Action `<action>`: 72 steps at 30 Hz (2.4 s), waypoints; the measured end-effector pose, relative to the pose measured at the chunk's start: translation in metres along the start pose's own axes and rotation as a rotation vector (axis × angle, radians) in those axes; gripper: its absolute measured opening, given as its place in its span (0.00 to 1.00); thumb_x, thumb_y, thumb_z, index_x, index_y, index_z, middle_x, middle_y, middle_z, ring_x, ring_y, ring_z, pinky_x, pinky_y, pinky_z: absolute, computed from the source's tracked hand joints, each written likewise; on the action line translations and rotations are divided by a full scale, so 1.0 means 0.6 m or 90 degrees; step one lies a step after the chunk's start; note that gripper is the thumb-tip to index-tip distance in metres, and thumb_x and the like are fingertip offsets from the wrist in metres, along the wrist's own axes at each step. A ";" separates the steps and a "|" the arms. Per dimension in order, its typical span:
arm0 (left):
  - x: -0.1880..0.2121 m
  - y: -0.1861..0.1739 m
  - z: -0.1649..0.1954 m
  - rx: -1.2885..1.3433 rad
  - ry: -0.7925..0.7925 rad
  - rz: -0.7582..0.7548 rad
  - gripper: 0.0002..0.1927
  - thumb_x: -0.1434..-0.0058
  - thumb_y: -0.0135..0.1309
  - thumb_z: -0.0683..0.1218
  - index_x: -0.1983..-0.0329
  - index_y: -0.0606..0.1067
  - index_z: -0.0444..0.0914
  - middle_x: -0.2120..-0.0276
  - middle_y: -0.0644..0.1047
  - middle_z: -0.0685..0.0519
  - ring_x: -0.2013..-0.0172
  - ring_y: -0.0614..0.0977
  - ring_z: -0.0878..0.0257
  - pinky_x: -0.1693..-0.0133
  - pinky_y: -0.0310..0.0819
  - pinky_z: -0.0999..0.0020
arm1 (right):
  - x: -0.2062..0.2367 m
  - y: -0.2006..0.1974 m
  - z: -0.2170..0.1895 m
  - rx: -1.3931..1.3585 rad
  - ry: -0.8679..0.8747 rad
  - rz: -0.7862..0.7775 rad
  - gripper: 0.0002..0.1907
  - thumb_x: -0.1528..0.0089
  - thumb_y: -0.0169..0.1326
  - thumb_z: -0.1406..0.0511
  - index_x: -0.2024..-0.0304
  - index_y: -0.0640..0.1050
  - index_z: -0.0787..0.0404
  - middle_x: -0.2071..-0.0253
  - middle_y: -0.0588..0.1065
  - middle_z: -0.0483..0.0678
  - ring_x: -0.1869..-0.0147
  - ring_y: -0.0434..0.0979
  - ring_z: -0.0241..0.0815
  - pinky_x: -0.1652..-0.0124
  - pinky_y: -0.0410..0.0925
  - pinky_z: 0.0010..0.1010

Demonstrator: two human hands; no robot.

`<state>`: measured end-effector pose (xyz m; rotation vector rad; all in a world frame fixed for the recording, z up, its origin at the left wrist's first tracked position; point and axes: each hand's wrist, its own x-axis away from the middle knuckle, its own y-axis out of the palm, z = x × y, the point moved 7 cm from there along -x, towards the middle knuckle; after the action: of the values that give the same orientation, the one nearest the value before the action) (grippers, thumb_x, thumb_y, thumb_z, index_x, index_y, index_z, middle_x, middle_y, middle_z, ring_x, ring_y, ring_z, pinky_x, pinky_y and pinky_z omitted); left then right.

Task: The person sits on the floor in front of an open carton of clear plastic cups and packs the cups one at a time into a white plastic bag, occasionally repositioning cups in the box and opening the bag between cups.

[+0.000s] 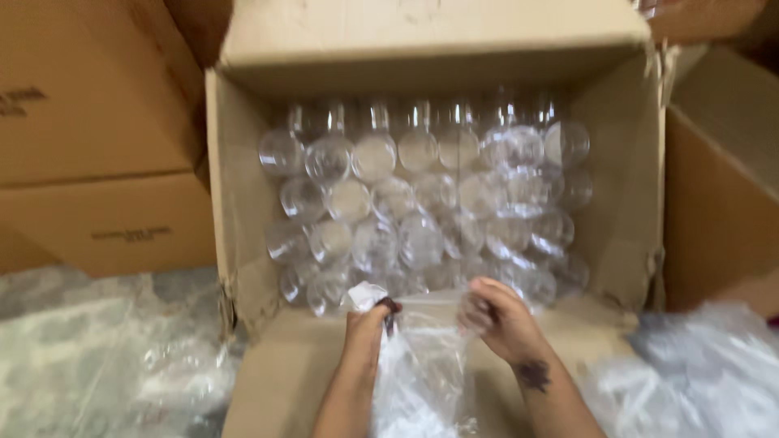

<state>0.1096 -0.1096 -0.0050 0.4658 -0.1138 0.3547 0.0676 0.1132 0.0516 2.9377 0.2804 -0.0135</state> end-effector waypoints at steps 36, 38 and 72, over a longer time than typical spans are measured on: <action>0.149 0.101 0.072 -0.439 0.402 0.049 0.17 0.41 0.55 0.43 0.51 0.77 0.28 0.62 0.79 0.43 0.60 0.79 0.55 0.58 0.73 0.57 | 0.127 -0.020 -0.025 0.292 0.019 0.225 0.25 0.31 0.51 0.49 0.56 0.80 0.66 0.65 0.74 0.52 0.63 0.73 0.42 0.62 0.69 0.41; 0.144 0.081 0.007 -0.312 0.030 -0.071 0.11 0.41 0.53 0.43 0.58 0.81 0.35 0.71 0.79 0.52 0.68 0.80 0.62 0.66 0.73 0.65 | 0.146 -0.012 0.008 0.234 0.038 0.209 0.24 0.32 0.51 0.51 0.56 0.80 0.66 0.65 0.75 0.52 0.63 0.73 0.42 0.62 0.69 0.40; 0.258 0.060 -0.023 0.192 -0.029 -0.258 0.20 0.46 0.46 0.35 0.49 0.75 0.30 0.58 0.79 0.45 0.58 0.82 0.57 0.57 0.78 0.64 | 0.292 0.049 -0.044 0.425 -0.176 -0.031 0.10 0.42 0.63 0.64 0.62 0.84 0.65 0.66 0.78 0.43 0.65 0.78 0.31 0.62 0.70 0.23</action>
<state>0.2414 -0.0255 0.0268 0.7787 -0.0075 -0.0399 0.2447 0.1224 0.0783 3.5154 0.3595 -0.6299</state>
